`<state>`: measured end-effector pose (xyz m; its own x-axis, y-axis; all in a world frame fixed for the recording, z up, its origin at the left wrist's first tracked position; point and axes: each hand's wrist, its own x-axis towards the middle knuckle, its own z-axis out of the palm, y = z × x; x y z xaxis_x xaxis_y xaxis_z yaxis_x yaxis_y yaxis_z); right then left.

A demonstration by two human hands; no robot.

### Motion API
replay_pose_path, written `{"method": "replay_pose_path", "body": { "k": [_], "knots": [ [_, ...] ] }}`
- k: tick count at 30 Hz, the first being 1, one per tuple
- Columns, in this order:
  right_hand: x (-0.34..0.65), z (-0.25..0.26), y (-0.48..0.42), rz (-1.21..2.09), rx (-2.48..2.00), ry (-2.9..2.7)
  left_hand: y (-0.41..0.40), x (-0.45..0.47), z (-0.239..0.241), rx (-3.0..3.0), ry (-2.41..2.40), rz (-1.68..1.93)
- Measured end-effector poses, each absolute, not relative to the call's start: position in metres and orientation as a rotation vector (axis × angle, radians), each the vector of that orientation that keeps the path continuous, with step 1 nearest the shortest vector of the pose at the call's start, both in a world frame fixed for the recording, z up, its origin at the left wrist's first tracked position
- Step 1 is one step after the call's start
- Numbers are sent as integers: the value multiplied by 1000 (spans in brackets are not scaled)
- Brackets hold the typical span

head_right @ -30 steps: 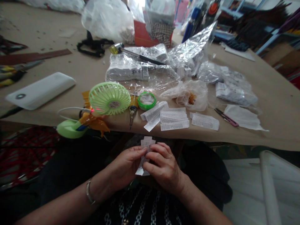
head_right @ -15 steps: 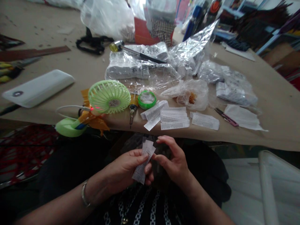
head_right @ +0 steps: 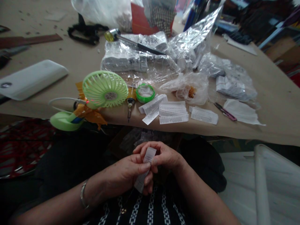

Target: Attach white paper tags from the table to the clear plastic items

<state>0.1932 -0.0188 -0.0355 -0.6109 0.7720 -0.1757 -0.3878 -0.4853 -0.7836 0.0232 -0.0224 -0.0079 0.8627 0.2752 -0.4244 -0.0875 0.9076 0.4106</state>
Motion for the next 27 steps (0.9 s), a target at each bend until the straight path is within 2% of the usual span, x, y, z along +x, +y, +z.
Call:
{"method": "replay_pose_path", "body": {
  "k": [5, 11, 13, 19, 27],
  "knots": [
    [192, -23, -25, 1943, -917, -1070, -21, 25, -6, 395, 531, 235],
    [199, -4, -43, 1088, -1286, -1663, -21, 22, -3, 410, 561, 267],
    [199, -2, -46, 936, -1313, -1770, -22, 21, -2, 407, 557, 267],
    [198, -4, -49, 815, -1303, -1900, -25, 20, -4, 434, 552, 276],
    [197, -5, -52, 809, -1277, -1930, -28, 20, -7, 441, 561, 280]
  ]
}}
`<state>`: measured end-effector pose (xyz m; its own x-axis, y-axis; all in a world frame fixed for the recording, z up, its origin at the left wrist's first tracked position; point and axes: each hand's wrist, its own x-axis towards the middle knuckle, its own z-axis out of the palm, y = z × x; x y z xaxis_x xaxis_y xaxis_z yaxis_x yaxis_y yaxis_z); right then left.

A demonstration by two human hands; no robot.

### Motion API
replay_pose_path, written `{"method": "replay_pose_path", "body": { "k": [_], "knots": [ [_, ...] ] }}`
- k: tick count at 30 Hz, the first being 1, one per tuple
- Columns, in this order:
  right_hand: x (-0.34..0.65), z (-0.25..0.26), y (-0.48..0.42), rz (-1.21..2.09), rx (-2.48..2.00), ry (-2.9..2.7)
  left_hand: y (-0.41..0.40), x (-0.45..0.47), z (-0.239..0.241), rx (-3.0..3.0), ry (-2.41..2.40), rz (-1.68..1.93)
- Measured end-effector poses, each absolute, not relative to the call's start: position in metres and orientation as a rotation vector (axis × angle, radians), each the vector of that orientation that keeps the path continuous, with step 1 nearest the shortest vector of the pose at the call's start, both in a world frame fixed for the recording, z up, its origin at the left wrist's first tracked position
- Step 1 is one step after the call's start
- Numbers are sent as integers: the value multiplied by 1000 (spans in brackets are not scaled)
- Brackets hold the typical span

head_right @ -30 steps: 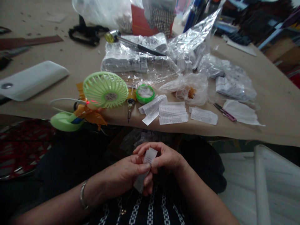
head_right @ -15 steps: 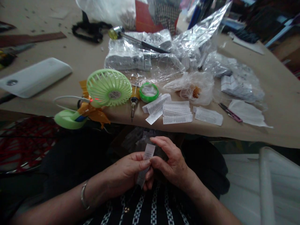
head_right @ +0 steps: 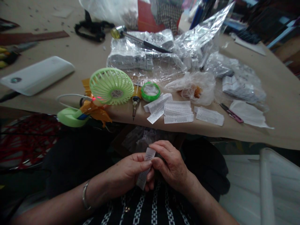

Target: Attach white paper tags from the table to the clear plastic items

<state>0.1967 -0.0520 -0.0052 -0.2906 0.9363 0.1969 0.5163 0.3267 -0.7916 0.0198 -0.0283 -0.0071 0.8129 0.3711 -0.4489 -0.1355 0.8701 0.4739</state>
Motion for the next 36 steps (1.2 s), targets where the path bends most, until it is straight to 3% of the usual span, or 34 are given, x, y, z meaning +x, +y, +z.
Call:
{"method": "replay_pose_path", "body": {
  "k": [5, 8, 13, 19, 28, 36],
  "knots": [
    [193, -5, -55, 981, -1355, -1738, -27, 20, -6, 435, 550, 314],
    [190, -4, -53, 1249, -1386, -1436, -26, 20, -5, 432, 571, 337],
    [188, -15, -38, 1953, -981, -1052, -29, 19, -5, 447, 502, 300],
    [174, -27, -27, 2190, -720, -874, -32, 20, -6, 492, 588, 288],
    [171, -25, -28, 2100, -801, -891, -29, 19, -8, 440, 569, 301],
    [179, -4, -31, 1112, -1189, -1693, -17, 14, -2, 464, 626, 358]
  ]
}}
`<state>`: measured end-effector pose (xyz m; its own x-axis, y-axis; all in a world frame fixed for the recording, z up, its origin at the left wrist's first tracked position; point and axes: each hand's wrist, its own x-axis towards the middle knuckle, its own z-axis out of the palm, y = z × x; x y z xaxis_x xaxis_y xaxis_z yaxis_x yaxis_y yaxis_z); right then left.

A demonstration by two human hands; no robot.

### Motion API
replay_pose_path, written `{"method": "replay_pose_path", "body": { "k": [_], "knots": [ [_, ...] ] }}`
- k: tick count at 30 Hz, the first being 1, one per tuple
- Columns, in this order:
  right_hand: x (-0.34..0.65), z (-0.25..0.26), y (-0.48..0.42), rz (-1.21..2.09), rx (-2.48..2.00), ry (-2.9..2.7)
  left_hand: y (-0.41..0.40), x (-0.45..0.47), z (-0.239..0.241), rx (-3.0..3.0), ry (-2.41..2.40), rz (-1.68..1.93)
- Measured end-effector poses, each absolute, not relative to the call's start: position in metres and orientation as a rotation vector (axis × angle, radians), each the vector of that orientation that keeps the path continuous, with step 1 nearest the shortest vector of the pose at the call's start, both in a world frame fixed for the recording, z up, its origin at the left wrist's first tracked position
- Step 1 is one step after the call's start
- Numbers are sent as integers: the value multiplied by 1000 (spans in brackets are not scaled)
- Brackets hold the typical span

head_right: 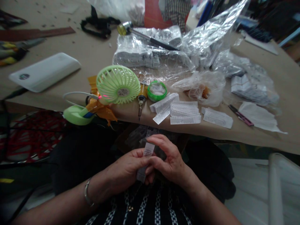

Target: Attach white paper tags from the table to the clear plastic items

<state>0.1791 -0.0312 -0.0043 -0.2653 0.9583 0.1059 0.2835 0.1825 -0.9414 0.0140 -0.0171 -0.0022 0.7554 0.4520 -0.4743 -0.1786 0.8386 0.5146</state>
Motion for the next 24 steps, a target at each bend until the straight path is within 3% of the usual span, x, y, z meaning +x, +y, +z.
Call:
{"method": "replay_pose_path", "body": {
  "k": [6, 15, 24],
  "knots": [
    [176, -8, -34, 1003, -1209, -1731, -17, 14, -2, 466, 651, 368],
    [162, -14, -22, 1526, -1300, -1097, -14, 11, -1, 563, 711, 479],
    [150, -17, -13, 1494, -1337, -1036, -12, 8, -8, 715, 837, 481]
  ]
}}
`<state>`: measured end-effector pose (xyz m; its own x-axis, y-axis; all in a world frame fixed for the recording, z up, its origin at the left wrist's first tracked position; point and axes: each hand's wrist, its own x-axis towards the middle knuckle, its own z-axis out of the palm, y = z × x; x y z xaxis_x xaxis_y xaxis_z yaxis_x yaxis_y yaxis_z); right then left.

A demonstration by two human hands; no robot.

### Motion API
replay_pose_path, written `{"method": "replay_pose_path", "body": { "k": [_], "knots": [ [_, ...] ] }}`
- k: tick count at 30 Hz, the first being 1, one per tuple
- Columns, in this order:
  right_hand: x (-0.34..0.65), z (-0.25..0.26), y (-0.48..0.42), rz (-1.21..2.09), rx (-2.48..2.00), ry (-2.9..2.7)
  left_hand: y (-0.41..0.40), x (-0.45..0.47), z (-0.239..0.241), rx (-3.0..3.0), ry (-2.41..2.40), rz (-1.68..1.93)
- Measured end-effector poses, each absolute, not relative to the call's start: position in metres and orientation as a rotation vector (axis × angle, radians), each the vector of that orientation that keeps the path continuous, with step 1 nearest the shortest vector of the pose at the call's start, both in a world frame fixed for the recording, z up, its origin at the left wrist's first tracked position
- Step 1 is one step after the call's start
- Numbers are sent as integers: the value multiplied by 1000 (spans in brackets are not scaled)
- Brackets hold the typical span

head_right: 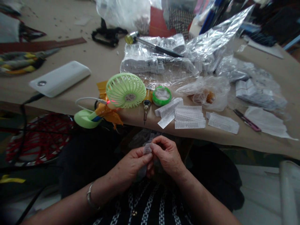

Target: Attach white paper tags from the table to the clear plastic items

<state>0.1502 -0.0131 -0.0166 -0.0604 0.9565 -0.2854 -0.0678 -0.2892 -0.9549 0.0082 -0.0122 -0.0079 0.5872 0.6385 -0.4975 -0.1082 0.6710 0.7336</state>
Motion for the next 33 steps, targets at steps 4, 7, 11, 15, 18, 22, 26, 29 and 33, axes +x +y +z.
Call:
{"method": "replay_pose_path", "body": {
  "k": [4, 7, 11, 15, 18, 22, 26, 29, 33],
  "knots": [
    [148, -15, -5, 1400, -1353, -1108, -2, 4, -6, 930, 948, 549],
    [146, -18, 3, 1330, -1324, -1162, 8, -2, -4, 1144, 1045, 637],
    [139, -22, 14, 1266, -1307, -1153, 21, -8, -3, 1385, 1169, 726],
    [131, -22, 21, 1186, -1274, -1133, 31, -11, -4, 1542, 1210, 829],
    [126, -21, 23, 1146, -1244, -1140, 36, -12, -4, 1606, 1227, 871],
    [122, -22, 24, 1136, -1212, -1128, 39, -13, -3, 1686, 1231, 900],
    [120, -25, 25, 1117, -1189, -1129, 41, -14, -2, 1755, 1232, 923],
    [119, -24, 25, 1094, -1192, -1138, 43, -15, -2, 1788, 1227, 928],
    [119, -22, 23, 1068, -1180, -1150, 43, -16, 0, 1819, 1212, 931]
  ]
}}
